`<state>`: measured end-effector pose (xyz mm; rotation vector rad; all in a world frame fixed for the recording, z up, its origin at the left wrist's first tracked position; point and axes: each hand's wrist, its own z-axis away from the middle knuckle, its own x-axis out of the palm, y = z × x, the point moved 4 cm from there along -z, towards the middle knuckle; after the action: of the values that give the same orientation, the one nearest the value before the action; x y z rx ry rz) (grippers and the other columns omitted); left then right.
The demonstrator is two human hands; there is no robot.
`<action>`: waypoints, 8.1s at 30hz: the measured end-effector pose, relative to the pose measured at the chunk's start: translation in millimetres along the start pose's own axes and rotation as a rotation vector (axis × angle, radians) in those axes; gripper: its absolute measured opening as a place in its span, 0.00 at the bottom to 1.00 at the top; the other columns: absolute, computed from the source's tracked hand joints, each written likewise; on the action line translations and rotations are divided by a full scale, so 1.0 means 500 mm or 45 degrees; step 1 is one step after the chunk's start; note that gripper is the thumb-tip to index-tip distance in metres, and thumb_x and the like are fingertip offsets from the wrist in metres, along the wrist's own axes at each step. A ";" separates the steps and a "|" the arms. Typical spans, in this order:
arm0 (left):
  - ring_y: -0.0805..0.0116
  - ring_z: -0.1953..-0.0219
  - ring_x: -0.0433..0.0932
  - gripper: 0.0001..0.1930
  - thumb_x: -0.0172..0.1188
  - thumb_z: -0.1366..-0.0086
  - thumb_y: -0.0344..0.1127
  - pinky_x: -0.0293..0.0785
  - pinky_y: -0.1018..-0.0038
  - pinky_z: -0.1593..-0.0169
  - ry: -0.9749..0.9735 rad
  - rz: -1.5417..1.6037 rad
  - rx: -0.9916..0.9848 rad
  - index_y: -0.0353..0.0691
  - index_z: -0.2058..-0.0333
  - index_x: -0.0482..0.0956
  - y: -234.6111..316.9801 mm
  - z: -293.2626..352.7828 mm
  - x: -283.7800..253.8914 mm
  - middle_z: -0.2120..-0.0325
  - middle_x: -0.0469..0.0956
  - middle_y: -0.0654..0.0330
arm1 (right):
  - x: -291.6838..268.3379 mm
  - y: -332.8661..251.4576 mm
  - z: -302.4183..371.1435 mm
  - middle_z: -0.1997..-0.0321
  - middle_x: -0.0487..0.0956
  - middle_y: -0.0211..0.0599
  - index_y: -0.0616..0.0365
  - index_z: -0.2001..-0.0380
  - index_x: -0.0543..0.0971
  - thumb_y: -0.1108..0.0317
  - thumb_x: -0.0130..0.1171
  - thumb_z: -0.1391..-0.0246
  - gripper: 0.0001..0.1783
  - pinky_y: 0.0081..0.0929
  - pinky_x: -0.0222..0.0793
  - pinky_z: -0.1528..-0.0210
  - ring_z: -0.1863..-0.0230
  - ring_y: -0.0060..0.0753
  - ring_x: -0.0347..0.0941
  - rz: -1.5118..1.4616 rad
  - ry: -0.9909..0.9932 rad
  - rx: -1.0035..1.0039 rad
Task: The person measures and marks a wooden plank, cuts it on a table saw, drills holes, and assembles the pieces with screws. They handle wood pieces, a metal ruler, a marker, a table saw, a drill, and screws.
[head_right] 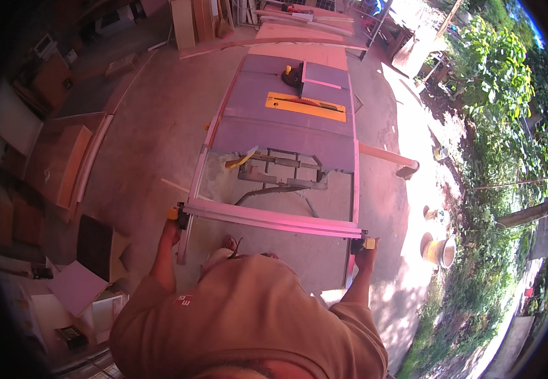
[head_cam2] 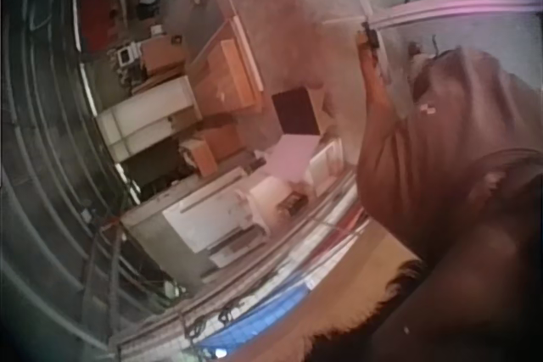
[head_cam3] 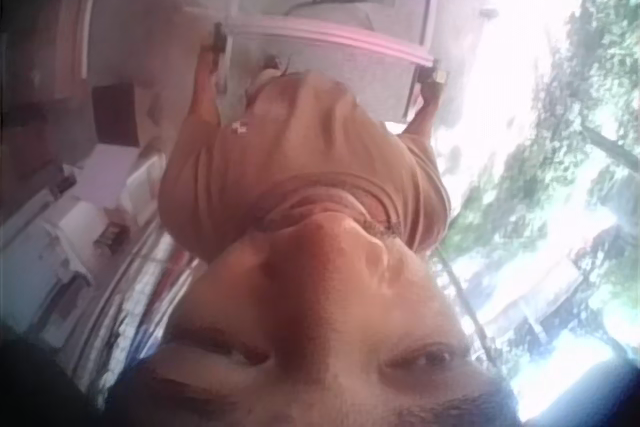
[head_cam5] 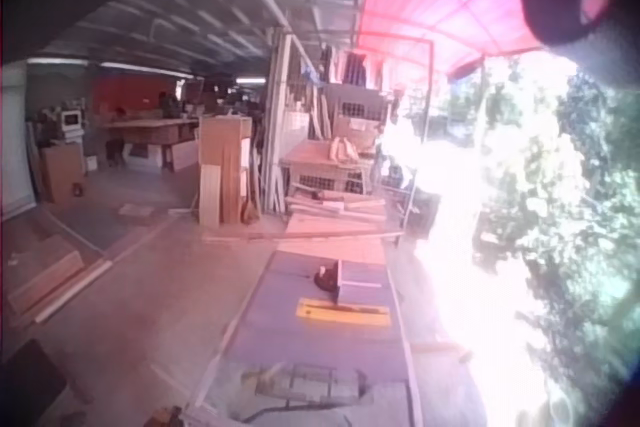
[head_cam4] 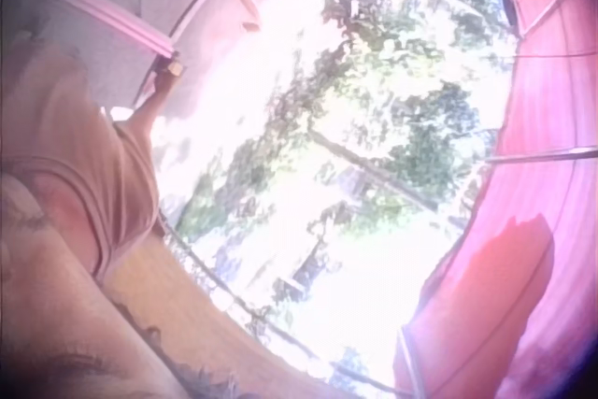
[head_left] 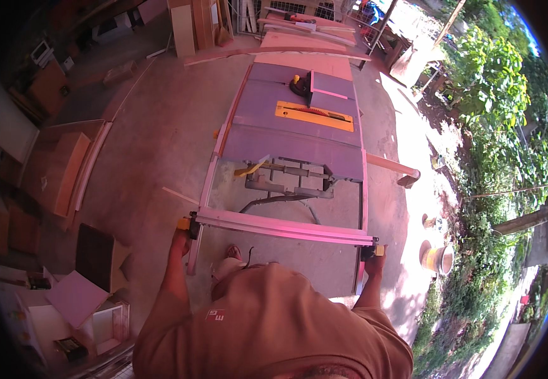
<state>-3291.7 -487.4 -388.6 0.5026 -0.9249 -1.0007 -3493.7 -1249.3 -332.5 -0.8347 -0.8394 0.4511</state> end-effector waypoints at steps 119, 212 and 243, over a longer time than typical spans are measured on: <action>0.61 0.61 0.87 0.19 0.75 0.48 0.31 0.81 0.66 0.55 -0.453 -1.295 0.751 0.38 0.55 0.85 0.176 0.071 0.099 0.64 0.87 0.54 | -0.028 -0.092 -0.013 0.70 0.77 0.25 0.39 0.55 0.76 0.27 0.50 0.33 0.29 0.26 0.61 0.80 0.71 0.25 0.75 0.623 0.753 -0.066; 0.71 0.62 0.78 0.21 0.64 0.40 0.27 0.77 0.70 0.58 1.644 0.809 0.230 0.39 0.47 0.74 -0.087 0.837 -0.887 0.62 0.76 0.64 | 2.071 1.641 0.833 0.26 0.71 0.49 0.60 0.28 0.62 0.51 0.64 0.31 0.39 0.48 0.64 0.26 0.26 0.41 0.69 1.098 -1.782 0.822; 0.51 0.57 0.84 0.27 0.65 0.37 0.50 0.80 0.54 0.52 1.091 -0.410 -0.765 0.31 0.50 0.79 0.410 0.125 -1.207 0.57 0.85 0.49 | 1.388 1.116 0.314 0.55 0.88 0.37 0.52 0.45 0.82 0.45 0.65 0.37 0.27 0.42 0.80 0.53 0.56 0.34 0.86 1.940 -0.600 1.033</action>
<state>-3379.1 143.0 -460.2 0.4999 0.2339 -1.1390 -3218.8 -389.6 -389.9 -0.4414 -0.1942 2.2190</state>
